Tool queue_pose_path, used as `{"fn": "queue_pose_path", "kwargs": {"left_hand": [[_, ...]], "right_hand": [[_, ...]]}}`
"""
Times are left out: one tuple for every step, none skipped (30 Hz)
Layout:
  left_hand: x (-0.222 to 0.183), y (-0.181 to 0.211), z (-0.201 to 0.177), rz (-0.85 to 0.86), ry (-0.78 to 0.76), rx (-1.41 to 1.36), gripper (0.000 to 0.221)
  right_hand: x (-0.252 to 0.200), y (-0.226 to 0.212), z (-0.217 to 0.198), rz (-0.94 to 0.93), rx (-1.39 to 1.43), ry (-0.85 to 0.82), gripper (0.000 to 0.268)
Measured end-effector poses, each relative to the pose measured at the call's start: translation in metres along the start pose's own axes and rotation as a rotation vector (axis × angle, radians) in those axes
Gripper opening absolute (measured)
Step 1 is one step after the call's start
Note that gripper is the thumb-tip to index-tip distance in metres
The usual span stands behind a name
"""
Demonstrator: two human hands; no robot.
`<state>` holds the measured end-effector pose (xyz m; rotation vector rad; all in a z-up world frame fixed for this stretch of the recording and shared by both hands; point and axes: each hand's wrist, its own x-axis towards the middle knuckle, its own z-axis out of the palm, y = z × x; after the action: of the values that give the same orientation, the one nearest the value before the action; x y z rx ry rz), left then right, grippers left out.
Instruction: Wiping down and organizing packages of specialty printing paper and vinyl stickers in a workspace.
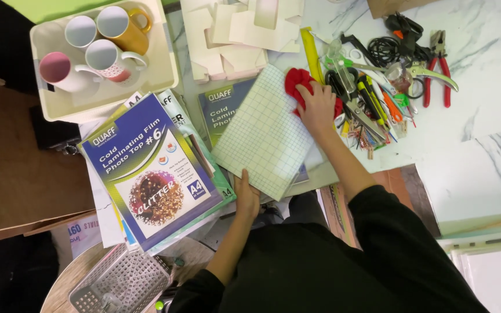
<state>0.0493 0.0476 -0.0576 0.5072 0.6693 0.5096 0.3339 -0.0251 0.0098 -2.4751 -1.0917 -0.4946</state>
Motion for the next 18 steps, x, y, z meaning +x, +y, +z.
{"fn": "queue_pose_path", "kwargs": {"left_hand": [[-0.001,0.0,-0.001,-0.007,-0.004,0.004,0.051],[0.0,0.001,-0.001,0.002,-0.017,0.0,0.052],[0.001,0.001,-0.001,0.012,-0.03,-0.004,0.053],[0.004,0.0,-0.005,0.007,-0.033,-0.003,0.053],[0.007,-0.002,-0.008,0.003,-0.005,0.0,0.053],[0.008,-0.006,-0.012,-0.004,0.024,0.002,0.053],[0.006,-0.007,-0.011,-0.013,0.021,0.002,0.053],[0.004,-0.005,-0.01,0.017,-0.022,0.01,0.053],[0.002,-0.003,-0.01,0.047,-0.066,0.017,0.053],[0.005,-0.003,-0.01,0.053,-0.072,0.018,0.053],[0.008,-0.003,-0.01,0.057,-0.057,0.012,0.054],[0.006,-0.004,-0.011,0.059,-0.035,0.006,0.054],[0.005,-0.005,-0.01,0.063,-0.035,0.007,0.054],[0.006,-0.004,-0.009,0.051,-0.042,-0.002,0.054],[0.007,-0.004,-0.008,0.038,-0.049,-0.011,0.053],[0.006,0.001,-0.004,0.048,-0.049,-0.006,0.053],[0.006,0.005,-0.001,0.02,-0.035,0.011,0.053],[0.001,0.006,0.0,-0.016,-0.014,0.026,0.053]], "right_hand": [[-0.009,-0.008,0.004,0.008,-0.004,0.0,0.056],[-0.017,-0.014,0.007,0.024,0.047,0.014,0.057],[-0.023,-0.021,0.011,0.04,0.098,0.029,0.058],[-0.036,-0.037,0.006,0.044,0.094,0.03,0.058],[-0.048,-0.053,0.0,-0.02,0.149,0.004,0.059],[-0.062,-0.067,-0.006,-0.082,0.201,-0.026,0.059],[-0.077,-0.082,-0.019,-0.077,0.194,-0.028,0.059],[-0.092,-0.1,-0.032,-0.137,0.267,-0.027,0.062],[-0.106,-0.119,-0.045,-0.197,0.341,-0.025,0.064],[-0.113,-0.125,-0.052,-0.201,0.34,-0.017,0.064],[-0.12,-0.131,-0.06,-0.206,0.344,-0.045,0.064],[-0.13,-0.138,-0.069,-0.209,0.351,-0.078,0.064],[-0.133,-0.13,-0.071,-0.211,0.353,-0.075,0.064],[-0.134,-0.122,-0.072,-0.292,0.389,-0.079,0.065],[-0.136,-0.114,-0.073,-0.372,0.424,-0.082,0.066],[-0.127,-0.097,-0.063,-0.376,0.43,-0.074,0.066],[-0.119,-0.081,-0.052,-0.352,0.391,-0.134,0.062],[-0.117,-0.064,-0.043,-0.324,0.349,-0.204,0.057]]}}
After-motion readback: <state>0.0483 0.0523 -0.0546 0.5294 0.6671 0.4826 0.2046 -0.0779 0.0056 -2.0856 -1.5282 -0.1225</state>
